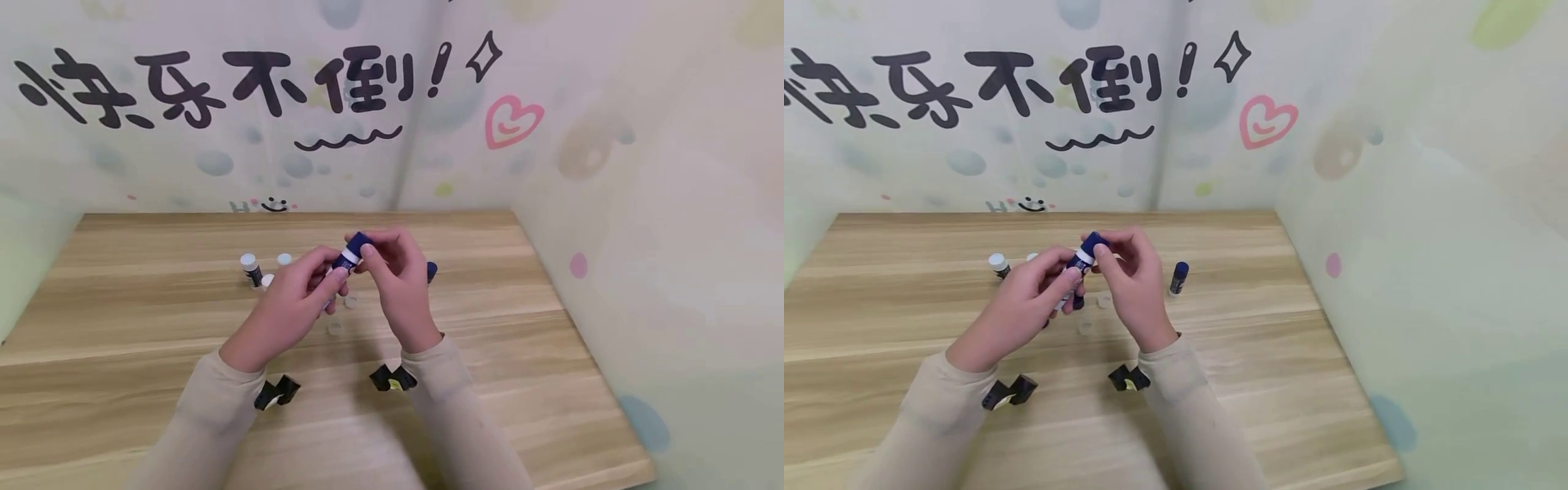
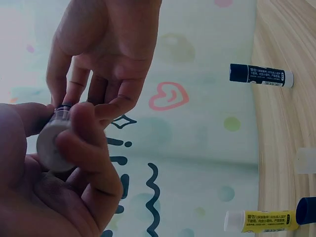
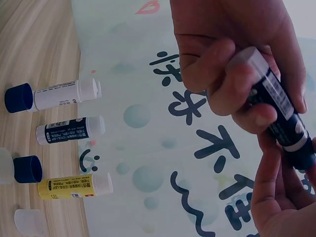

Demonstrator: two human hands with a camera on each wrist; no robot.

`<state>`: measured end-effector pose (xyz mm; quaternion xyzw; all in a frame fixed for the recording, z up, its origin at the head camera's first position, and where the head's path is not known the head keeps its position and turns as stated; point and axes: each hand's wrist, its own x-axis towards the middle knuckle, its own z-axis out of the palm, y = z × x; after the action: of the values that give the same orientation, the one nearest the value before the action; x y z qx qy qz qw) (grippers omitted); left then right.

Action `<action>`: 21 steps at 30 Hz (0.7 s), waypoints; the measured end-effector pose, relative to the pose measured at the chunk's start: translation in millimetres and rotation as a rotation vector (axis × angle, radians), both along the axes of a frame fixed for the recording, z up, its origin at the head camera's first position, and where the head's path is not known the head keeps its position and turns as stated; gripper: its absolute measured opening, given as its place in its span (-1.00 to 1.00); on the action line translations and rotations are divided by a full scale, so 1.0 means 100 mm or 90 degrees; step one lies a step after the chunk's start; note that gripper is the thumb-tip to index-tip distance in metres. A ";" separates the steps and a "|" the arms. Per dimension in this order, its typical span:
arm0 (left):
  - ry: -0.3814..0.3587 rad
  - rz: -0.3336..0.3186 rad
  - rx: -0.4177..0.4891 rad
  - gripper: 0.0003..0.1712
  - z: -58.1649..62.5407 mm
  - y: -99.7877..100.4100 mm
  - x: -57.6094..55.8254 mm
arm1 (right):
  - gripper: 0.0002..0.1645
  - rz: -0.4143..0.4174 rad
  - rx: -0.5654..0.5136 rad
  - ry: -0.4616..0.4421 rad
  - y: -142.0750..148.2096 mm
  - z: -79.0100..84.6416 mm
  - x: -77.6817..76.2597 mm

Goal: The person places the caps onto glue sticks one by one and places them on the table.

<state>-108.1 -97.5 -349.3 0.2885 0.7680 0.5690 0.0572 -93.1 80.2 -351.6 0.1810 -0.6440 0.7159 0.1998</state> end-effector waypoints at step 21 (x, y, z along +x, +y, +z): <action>0.050 0.044 -0.019 -0.65 -0.12 -0.15 -0.02 | -0.79 0.030 -0.056 0.020 -0.16 -0.25 -0.08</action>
<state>-110.5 -112.4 -360.8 0.2830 0.7877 0.5471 0.0117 -101.1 64.3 -376.2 0.1984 -0.6045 0.7449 0.2008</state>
